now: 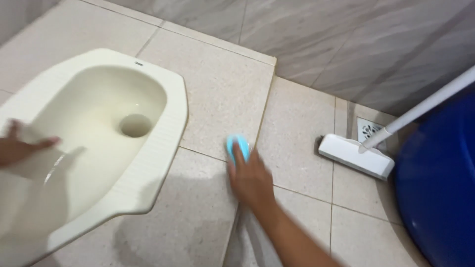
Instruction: The person is scrubbing the floor and the surrounding area of a squat toilet using a brush and water.
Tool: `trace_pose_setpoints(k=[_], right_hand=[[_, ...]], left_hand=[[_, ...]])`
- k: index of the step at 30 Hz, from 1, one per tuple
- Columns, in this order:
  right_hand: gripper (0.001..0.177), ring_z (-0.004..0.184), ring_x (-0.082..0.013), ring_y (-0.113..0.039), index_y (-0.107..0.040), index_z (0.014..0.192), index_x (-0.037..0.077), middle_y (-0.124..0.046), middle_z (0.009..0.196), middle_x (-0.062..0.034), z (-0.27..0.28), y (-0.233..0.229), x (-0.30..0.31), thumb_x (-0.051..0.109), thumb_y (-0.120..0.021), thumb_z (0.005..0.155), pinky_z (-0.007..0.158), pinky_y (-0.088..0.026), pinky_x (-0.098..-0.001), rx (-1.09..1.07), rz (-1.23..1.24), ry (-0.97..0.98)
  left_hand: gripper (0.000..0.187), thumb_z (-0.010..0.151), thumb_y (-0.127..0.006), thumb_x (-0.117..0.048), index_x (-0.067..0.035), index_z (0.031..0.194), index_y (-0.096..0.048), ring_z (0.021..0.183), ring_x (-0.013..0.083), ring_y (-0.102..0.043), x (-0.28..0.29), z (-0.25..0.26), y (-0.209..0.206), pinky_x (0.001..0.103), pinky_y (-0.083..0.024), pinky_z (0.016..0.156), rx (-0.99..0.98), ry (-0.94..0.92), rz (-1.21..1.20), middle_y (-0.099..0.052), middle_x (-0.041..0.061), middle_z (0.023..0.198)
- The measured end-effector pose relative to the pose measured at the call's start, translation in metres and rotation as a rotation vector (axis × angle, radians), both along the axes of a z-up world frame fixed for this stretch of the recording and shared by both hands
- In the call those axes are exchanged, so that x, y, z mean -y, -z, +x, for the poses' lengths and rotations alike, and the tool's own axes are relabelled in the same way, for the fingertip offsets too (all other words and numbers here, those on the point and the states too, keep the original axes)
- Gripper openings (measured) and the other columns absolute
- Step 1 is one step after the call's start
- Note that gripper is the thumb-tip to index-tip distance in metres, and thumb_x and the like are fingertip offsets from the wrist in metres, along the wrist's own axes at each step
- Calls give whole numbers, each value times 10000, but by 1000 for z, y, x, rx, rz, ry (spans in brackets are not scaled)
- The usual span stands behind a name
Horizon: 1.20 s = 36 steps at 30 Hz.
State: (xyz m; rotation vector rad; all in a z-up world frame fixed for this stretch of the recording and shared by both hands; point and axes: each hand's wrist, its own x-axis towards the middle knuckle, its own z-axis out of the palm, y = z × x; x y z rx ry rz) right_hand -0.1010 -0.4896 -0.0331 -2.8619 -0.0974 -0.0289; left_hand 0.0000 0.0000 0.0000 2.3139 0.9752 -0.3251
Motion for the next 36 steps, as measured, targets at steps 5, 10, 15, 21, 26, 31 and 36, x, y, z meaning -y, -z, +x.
trace_pose_setpoints(k=[5,10,15,21,26,31,36], right_hand=[[557,1019,-407,-580,-453,1454,314,-555,1368,-205,-128,81,26,400,-559,915,766,-511,-522,331,-115,9],[459,860,-418,-643,-589,1347,248,-613,1259,-286,-119,110,41,324,-526,899,616,-525,-487,468,-281,-40],[453,1234,-490,-582,-446,1438,218,-475,1363,-259,50,59,86,430,-348,1050,934,-506,-613,-42,-149,97],[478,1085,-516,-620,-509,1453,141,-503,1179,-243,-104,33,43,303,-496,1004,757,-583,-586,-40,37,93],[520,1139,-497,-620,-496,1482,157,-539,1265,-294,-48,45,62,350,-499,999,765,-586,-570,52,-93,22],[420,1221,-472,-579,-396,1456,274,-423,1392,-238,129,69,96,354,-434,1045,921,-553,-610,57,14,234],[470,1186,-460,-607,-504,1503,228,-440,1437,-288,-6,85,78,331,-442,1049,867,-568,-590,110,-90,256]], left_hand=[[981,832,-443,-752,-148,1598,-342,1297,348,-551,152,-70,3,556,-496,976,289,709,633,-606,163,1380],[952,870,-436,-773,-241,1617,-181,1532,368,-99,324,-127,32,664,-82,1151,323,960,298,-154,103,1680],[840,900,-488,-798,-270,1546,-385,1513,405,-196,370,-125,41,757,-170,1117,457,782,424,-321,116,1552],[881,916,-338,-839,-252,1568,-253,1531,347,-85,381,-108,33,653,-136,1186,358,759,365,-189,91,1589],[811,945,-447,-761,-182,1509,-381,1486,379,-210,383,-109,31,654,-253,1125,508,748,458,-287,132,1502],[794,904,-462,-779,-181,1426,-429,1464,349,-276,383,-98,46,595,-291,1109,557,713,542,-350,115,1442],[799,917,-502,-740,-171,1471,-424,1490,352,-283,386,-86,47,614,-270,1132,618,752,443,-369,132,1466]])
